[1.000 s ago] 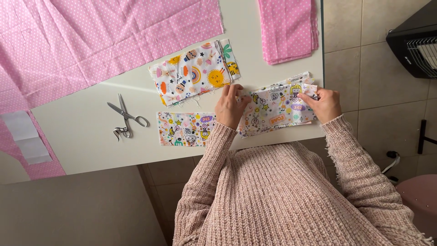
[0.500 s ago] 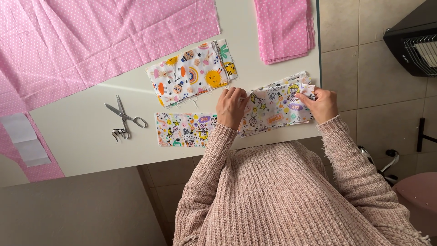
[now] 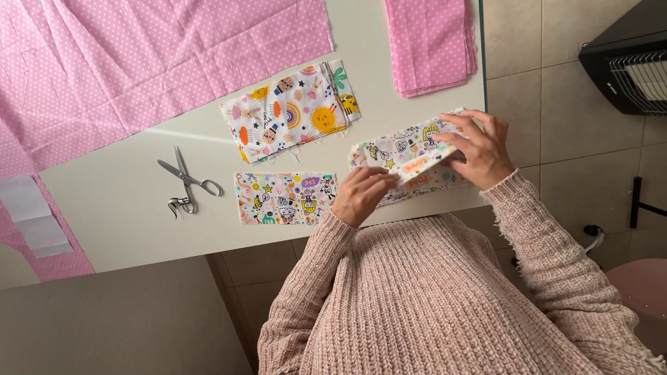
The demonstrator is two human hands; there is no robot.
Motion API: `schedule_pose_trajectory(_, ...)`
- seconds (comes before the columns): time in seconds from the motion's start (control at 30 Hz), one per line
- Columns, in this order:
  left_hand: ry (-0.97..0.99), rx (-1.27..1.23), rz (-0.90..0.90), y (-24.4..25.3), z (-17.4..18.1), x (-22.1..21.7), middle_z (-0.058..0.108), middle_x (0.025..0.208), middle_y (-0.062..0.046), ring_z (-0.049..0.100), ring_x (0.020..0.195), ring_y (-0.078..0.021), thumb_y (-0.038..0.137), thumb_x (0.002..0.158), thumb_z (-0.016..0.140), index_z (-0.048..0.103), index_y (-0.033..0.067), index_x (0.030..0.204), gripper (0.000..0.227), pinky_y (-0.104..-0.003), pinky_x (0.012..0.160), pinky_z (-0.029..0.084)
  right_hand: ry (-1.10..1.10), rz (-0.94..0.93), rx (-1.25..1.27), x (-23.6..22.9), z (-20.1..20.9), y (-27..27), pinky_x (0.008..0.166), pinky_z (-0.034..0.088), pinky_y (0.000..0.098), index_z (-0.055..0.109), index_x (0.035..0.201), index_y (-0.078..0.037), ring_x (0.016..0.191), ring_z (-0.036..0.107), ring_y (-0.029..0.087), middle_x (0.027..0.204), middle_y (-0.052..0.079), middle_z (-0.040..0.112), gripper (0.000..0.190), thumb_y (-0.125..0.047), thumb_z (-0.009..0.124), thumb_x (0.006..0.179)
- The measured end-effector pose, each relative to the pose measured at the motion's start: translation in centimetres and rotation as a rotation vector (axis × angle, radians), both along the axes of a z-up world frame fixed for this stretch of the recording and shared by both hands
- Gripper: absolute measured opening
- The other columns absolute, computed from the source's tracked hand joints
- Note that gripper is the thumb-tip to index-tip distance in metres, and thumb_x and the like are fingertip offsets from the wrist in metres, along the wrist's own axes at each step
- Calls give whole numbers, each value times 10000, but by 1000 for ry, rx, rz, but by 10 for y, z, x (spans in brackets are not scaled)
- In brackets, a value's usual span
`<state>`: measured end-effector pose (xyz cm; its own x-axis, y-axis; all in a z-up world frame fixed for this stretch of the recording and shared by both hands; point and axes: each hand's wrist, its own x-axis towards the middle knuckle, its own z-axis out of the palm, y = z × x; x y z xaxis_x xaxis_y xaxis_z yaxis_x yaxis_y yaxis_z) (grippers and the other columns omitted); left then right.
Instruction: Organizing and folding small pieces of patterned fabric on a workstation.
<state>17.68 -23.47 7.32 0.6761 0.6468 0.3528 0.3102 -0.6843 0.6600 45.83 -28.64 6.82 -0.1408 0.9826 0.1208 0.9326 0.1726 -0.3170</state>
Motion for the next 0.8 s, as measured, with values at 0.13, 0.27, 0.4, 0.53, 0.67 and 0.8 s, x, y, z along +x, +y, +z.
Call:
schedule_pose_trajectory(0.13, -211, -117, -56, -4, 26, -11, 771, 982, -66, 741, 975, -249, 52, 1000, 598, 684, 87, 898, 138, -353, 829, 576, 146, 10, -29, 32, -20, -21, 1097, 332, 465, 724, 948, -223, 1213, 586, 181, 1182, -120, 698, 366, 71, 716, 730)
schedule_pose_trajectory(0.27, -364, -183, 93, 7, 41, -19, 788, 1004, -48, 757, 958, -226, 14, 970, 619, 732, 110, 957, 148, -349, 838, 584, 331, -27, 141, 23, 14, -23, 1056, 456, 408, 789, 973, -187, 1047, 694, 227, 1065, -26, 771, 205, -10, 782, 869)
schedule_pose_trajectory(0.4, -377, -120, 107, 8, 66, -34, 795, 1060, -4, 750, 1018, -224, 0, 927, 668, 739, 133, 954, 153, -389, 927, 554, 385, 91, 414, 26, 1, -33, 1047, 468, 468, 819, 996, -169, 1069, 634, 310, 1126, 92, 755, 113, -144, 823, 886)
schedule_pose_trajectory(0.53, -229, -84, 79, -7, 26, -45, 784, 1056, 48, 720, 1089, -204, 62, 997, 597, 711, 172, 947, 166, -437, 1031, 485, 398, -109, 271, 1, -39, -60, 1081, 440, 452, 803, 942, -202, 1178, 601, 334, 1250, 61, 702, 124, -119, 831, 854)
schedule_pose_trajectory(0.67, 11, -58, 0, -17, 13, -48, 750, 935, -40, 676, 1153, -229, 70, 1009, 548, 692, 122, 974, 157, -495, 1122, 394, 309, -184, 184, -11, -40, -78, 1083, 434, 438, 787, 1020, -197, 1207, 597, 292, 1269, 45, 673, 256, 22, 711, 910)
schedule_pose_trajectory(0.8, -17, -87, 19, -19, 8, -37, 727, 1049, -82, 677, 1118, -280, 83, 1040, 482, 702, 108, 1035, 221, -458, 1042, 486, 320, -366, 227, 2, -37, -101, 953, 521, 396, 782, 1073, -133, 1018, 652, 252, 1090, 26, 694, 279, 88, 654, 959)
